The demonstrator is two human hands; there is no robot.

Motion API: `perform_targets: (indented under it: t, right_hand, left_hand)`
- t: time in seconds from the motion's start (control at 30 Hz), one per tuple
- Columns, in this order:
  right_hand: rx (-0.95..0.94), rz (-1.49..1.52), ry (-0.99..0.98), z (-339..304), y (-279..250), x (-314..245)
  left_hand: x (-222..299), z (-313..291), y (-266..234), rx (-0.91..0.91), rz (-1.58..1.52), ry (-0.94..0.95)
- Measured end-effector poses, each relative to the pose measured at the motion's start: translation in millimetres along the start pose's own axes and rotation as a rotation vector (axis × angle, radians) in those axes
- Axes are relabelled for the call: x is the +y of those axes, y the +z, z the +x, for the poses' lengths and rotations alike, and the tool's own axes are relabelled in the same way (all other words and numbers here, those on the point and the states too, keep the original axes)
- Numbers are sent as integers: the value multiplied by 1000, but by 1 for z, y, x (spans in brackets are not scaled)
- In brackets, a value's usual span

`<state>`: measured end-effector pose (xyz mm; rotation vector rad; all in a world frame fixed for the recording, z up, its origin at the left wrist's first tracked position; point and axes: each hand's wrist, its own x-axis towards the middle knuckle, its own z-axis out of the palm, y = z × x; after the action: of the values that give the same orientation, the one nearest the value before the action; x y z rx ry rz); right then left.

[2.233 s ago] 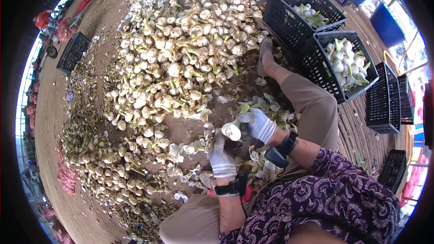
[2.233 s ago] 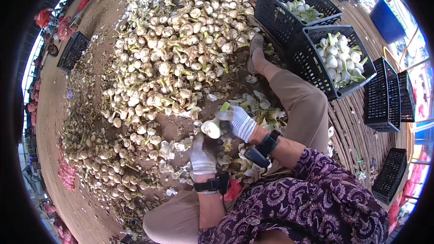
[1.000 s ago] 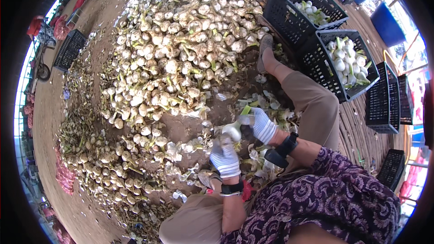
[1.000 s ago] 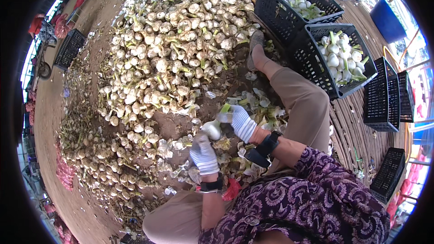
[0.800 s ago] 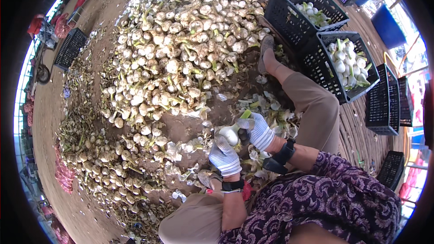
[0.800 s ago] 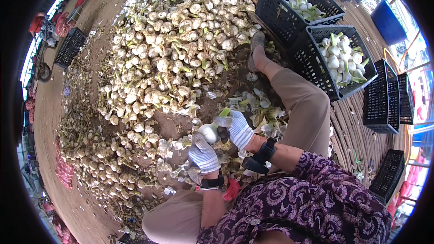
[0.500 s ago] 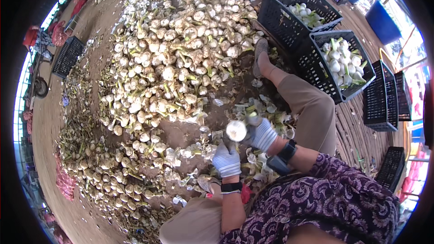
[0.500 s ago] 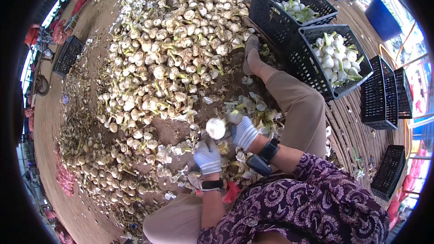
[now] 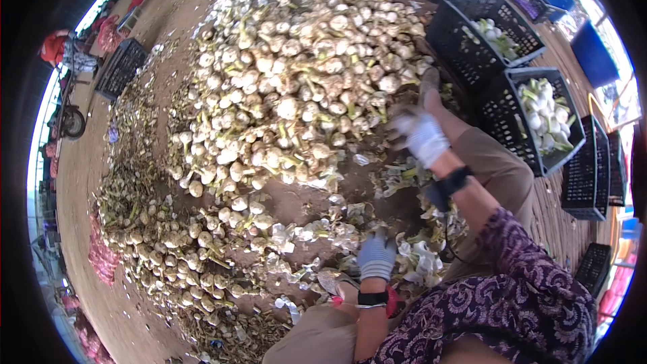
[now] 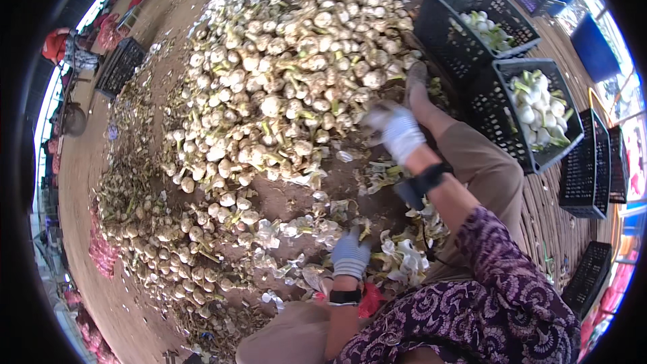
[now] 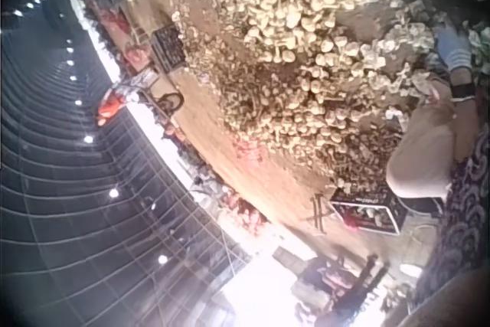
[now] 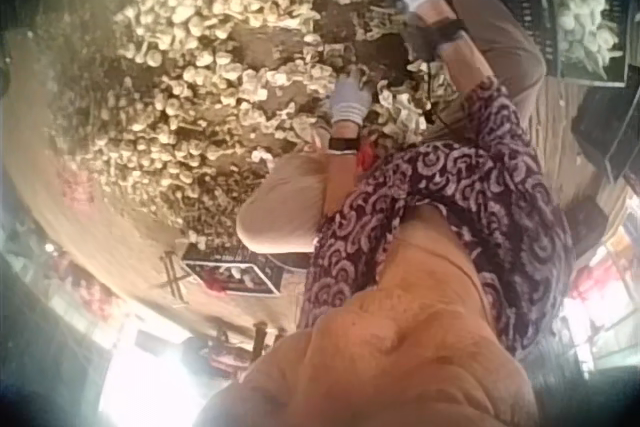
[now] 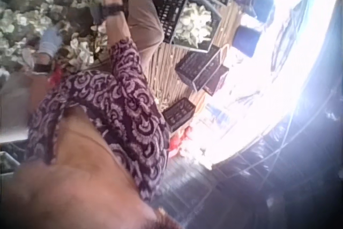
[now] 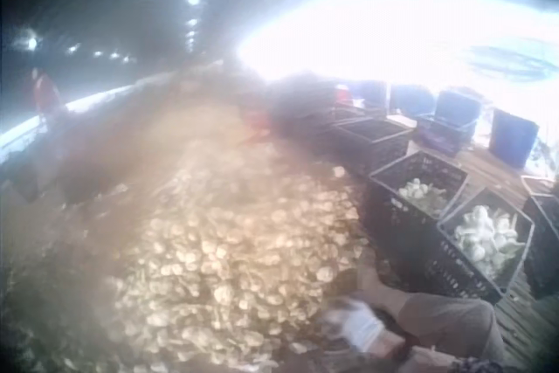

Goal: The person peels garlic bulbs by hand, removing the outer layers and stems before placing the cleaned garlic into a plastic crate.

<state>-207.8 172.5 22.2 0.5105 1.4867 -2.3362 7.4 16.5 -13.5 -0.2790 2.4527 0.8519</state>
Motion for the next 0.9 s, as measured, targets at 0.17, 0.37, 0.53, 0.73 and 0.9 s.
perform_targets:
  t: [0.17, 0.37, 0.53, 0.73, 0.9]
  right_hand:
    - [-210, -1415, -291, 94, 69, 114]
    - [-470, -1787, -16, 91, 102, 148]
    - [-378, -1003, 428, 32, 34, 160]
    - [-275, -400, 270, -81, 22, 148]
    - [-357, -611, 130, -100, 22, 113]
  left_hand:
    - [9, 5, 3, 82, -57, 156]
    - [-19, 4, -2, 171, -249, 85]
    - [-24, 11, -9, 443, -396, 45]
    - [-23, 14, -2, 552, -664, -107]
    - [4, 1, -24, 500, -1084, -57]
